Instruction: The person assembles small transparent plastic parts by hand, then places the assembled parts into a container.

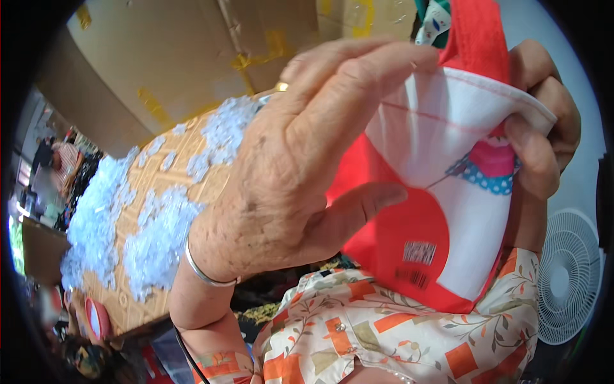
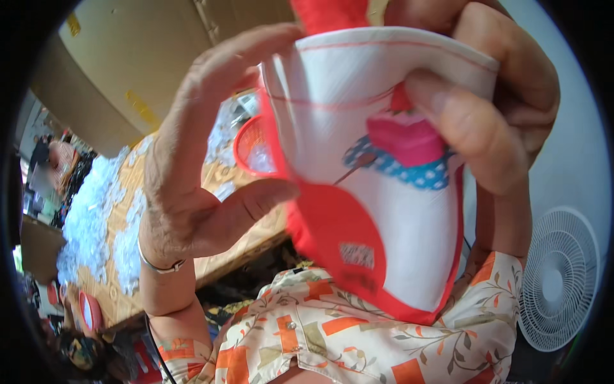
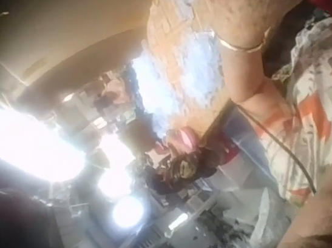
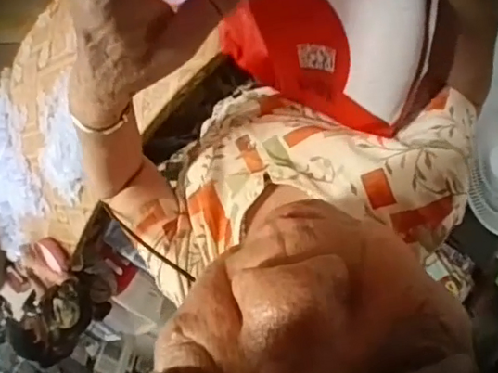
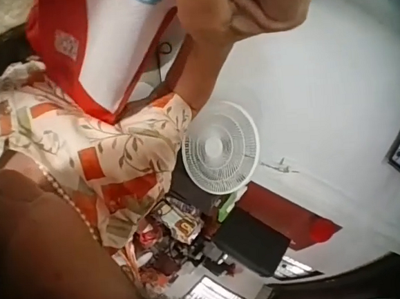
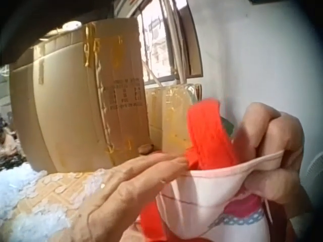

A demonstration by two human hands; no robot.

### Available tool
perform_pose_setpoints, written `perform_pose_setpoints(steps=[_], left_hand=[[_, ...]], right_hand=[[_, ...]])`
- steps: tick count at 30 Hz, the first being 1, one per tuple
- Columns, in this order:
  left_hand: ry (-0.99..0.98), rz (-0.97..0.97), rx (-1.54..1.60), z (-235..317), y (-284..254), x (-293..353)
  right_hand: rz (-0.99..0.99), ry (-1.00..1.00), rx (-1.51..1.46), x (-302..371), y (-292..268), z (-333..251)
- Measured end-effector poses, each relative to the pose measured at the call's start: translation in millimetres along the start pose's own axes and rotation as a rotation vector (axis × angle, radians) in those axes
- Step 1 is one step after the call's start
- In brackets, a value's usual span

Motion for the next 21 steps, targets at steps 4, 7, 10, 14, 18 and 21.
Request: perform_pose_setpoints(steps=[4, 7, 10, 14, 18, 21], left_hand=[[-0.223, -0.022, -0.171, 17, -28, 29], [-0.138, -0.091, -0.478, 29, -77, 45], [-0.152, -0.136, -0.72, 61, -101, 59], [-0.239, -0.195, -0.875, 74, -100, 108], [-0.396, -0.259, -0.791, 82, -89, 147], [-0.403, -0.27, -0.751, 85, -84, 159]], right_hand=[[-0.264, 0.022, -0.022, -13, 40, -1], [-0.358, -0.08, -0.125, -36, 75, 5], [-0.551, -0.29, -0.119, -45, 96, -5], [-0.618, -0.262, -0.031, -17, 140, -2], [-0.849, -0.082, 0.025, 6, 160, 10], [-0.941, 0.104, -0.073, -1, 159, 13]])
Point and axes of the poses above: each hand's wrist, its own x-axis away from the middle knuckle, its own y-axis out of the palm, z = x × y, the point moved 2 cm from there along -x, towards the middle knuckle, and after that the axes turned 3 degrees about -x, right-handed, at the moved point
